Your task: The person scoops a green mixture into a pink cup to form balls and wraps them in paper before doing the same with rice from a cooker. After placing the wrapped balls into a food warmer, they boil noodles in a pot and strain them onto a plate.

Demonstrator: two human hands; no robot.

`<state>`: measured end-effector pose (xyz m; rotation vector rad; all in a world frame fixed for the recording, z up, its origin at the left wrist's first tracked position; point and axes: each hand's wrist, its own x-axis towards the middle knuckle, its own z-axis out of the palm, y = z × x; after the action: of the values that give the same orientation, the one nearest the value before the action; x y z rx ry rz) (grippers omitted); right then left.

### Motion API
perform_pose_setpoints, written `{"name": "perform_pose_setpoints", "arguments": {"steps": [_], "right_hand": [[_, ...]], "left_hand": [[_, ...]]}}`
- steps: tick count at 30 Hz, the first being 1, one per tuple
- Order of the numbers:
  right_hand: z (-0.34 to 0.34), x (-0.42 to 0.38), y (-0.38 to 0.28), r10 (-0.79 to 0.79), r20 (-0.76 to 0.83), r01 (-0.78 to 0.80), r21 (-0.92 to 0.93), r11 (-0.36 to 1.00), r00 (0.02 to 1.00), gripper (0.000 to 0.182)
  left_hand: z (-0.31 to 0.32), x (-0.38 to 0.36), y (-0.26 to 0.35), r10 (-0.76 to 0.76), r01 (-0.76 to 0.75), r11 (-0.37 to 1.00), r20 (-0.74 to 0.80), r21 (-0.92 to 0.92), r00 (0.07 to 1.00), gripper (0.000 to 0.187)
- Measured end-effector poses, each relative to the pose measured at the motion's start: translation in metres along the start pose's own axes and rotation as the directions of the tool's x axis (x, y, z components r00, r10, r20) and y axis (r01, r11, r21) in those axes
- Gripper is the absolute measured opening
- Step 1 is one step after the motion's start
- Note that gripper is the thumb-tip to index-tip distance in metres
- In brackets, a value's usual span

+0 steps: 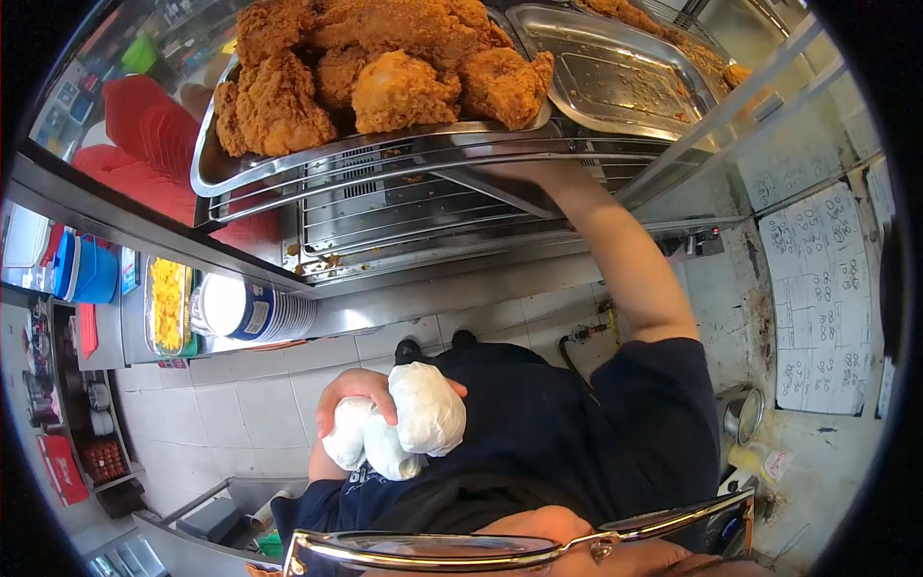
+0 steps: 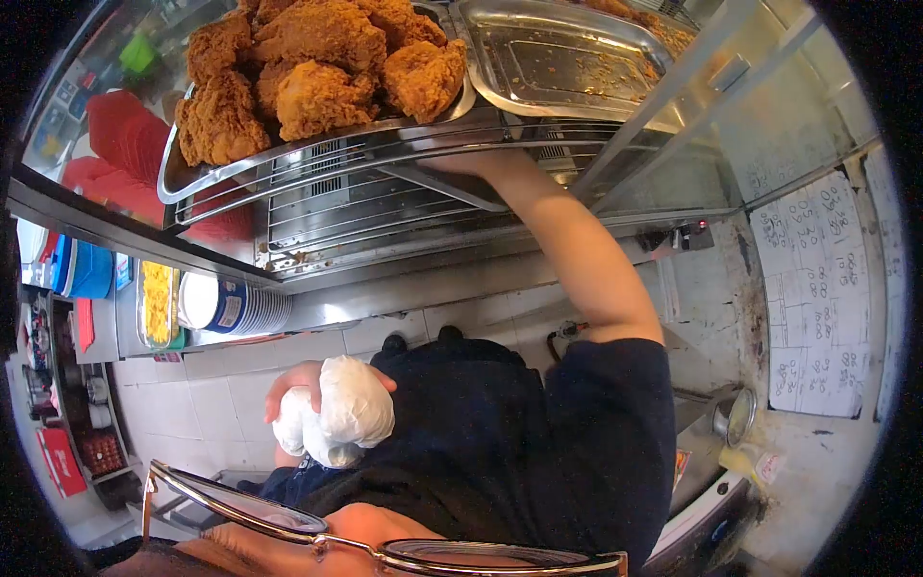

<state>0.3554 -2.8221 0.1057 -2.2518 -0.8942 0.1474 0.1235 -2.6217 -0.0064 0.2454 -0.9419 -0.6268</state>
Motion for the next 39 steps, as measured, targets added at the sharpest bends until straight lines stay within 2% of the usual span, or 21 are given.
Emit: {"name": "perform_pose_setpoints", "arguments": {"steps": [1, 4, 7, 8, 9, 13, 15, 21, 24, 30, 33, 36, 39], "right_hand": [[-0.002, 0.014, 0.006, 0.075, -0.011, -0.075, 0.001, 0.997, 0.997, 0.048], [0.000, 0.053, 0.034, 0.110, -0.095, -0.127, -0.188, 0.974, 0.989, 0.049], [0.003, 0.068, 0.055, 0.137, -0.171, -0.182, -0.282, 0.942, 0.976, 0.050], [0.004, 0.070, 0.061, 0.144, -0.193, -0.199, -0.307, 0.931, 0.971, 0.050], [0.003, 0.071, 0.067, 0.150, -0.212, -0.215, -0.324, 0.921, 0.966, 0.050], [-0.007, 0.075, 0.088, 0.179, -0.284, -0.278, -0.361, 0.890, 0.942, 0.052], [-0.014, 0.077, 0.098, 0.201, -0.305, -0.311, -0.373, 0.874, 0.931, 0.052], [-0.027, 0.073, 0.120, 0.242, -0.349, -0.374, -0.388, 0.842, 0.906, 0.054], [-0.027, 0.076, 0.124, 0.251, -0.366, -0.395, -0.402, 0.826, 0.896, 0.055], [-0.028, 0.069, 0.124, 0.247, -0.394, -0.420, -0.451, 0.787, 0.886, 0.057], [-0.023, 0.055, 0.117, 0.233, -0.410, -0.427, -0.484, 0.764, 0.882, 0.058], [-0.008, 0.024, 0.098, 0.171, -0.429, -0.403, -0.537, 0.741, 0.887, 0.059], [0.015, -0.029, 0.064, 0.142, -0.388, -0.325, -0.460, 0.826, 0.910, 0.060]], "left_hand": [[0.000, -0.002, 0.002, 0.000, 0.000, 1.000, 0.007, -0.002, 1.000, 0.073], [-0.001, -0.006, 0.006, 0.017, -0.017, 1.000, 0.050, 0.003, 0.999, 0.073], [0.003, -0.016, 0.011, 0.038, -0.039, 0.999, 0.033, 0.004, 0.999, 0.073], [0.006, -0.024, 0.014, 0.033, -0.030, 0.998, -0.061, 0.052, 0.998, 0.067], [0.007, -0.029, 0.016, 0.033, -0.018, 0.995, -0.154, 0.099, 0.988, 0.062], [0.010, -0.028, 0.025, 0.029, -0.020, 0.997, -0.128, 0.071, 0.991, 0.062], [0.007, -0.030, 0.026, 0.025, -0.022, 0.997, -0.057, 0.069, 0.998, 0.062], [0.013, -0.038, 0.029, 0.061, -0.058, 0.998, -0.122, 0.032, 0.991, 0.063], [0.008, -0.035, 0.033, 0.031, -0.027, 0.997, -0.072, 0.068, 0.997, 0.063], [0.005, -0.049, 0.032, 0.057, -0.050, 0.994, -0.073, 0.100, 0.996, 0.064], [0.012, -0.054, 0.036, -0.002, 0.006, 0.999, -0.121, 0.036, 0.993, 0.063], [0.012, -0.043, 0.039, 0.044, -0.043, 0.999, -0.080, 0.011, 0.996, 0.063], [0.005, -0.040, 0.044, 0.023, -0.023, 1.000, -0.004, 0.017, 1.000, 0.064]]}}
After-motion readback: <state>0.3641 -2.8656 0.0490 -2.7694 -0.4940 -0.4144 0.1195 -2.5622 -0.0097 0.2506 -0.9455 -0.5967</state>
